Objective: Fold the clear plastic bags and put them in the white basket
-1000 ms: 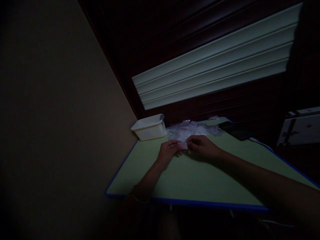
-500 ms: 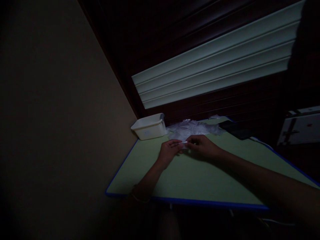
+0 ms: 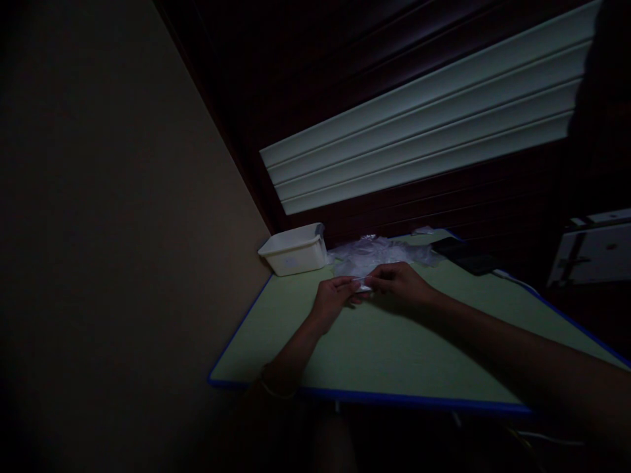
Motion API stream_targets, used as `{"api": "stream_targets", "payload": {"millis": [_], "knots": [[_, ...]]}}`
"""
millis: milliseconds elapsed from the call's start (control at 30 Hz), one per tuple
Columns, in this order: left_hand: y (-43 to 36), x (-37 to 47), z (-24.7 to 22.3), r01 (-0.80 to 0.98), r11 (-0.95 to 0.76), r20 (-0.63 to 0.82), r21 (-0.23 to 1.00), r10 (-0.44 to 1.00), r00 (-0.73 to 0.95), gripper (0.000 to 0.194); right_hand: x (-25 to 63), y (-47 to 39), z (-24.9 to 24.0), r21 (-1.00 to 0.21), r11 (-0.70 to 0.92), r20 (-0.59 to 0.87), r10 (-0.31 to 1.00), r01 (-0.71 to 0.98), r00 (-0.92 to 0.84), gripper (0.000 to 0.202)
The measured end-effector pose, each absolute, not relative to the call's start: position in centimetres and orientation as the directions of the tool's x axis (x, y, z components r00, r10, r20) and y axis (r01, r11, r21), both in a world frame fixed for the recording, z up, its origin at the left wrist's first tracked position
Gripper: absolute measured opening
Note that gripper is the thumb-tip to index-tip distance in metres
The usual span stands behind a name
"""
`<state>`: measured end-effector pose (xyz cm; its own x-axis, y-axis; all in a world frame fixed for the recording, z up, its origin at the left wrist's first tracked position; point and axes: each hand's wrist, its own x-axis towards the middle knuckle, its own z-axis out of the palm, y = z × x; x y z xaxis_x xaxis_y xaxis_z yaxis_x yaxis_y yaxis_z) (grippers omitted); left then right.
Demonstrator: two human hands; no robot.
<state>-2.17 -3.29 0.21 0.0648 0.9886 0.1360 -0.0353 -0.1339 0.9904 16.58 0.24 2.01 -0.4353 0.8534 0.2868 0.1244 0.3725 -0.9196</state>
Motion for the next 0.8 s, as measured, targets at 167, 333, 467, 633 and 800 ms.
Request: {"api": "stream_targets", "payload": {"millis": [167,333,467,633,800], "knots": [[-3.3,-2.2,0.34,-0.012,-0.129,0.129,0.992,0.991,0.03,0.04,16.52,0.13,1.91,-0.952,0.3,0.247,0.865,0.056,-0.437,0.035],[-3.3,-2.33,0.46,-0.005,-0.138,0.138,0.99,0.99,-0.008,0.044,16.69,0.23,2.46,-0.953,0.297,0.294,0.874,-0.054,-0.388,0.033],[-3.19,-2.38,0.46,-0.006,-0.153,0.152,0.988,0.987,-0.048,0.046,16.84,0.57,2.4,-0.94,0.341,0.317,0.862,-0.01,-0.395,0.036],[-3.41,-2.21,0.82,0.0,-0.169,0.168,0.986,0.982,-0.083,0.042,16.71,0.82,1.89,-0.914,0.407,0.368,0.836,0.009,-0.407,0.04],[-3.74,-2.05,1.12,-0.001,-0.177,0.177,0.984,0.981,-0.084,0.04,16.69,0.93,1.96,-0.912,0.409,0.364,0.847,0.039,-0.387,0.044]]}}
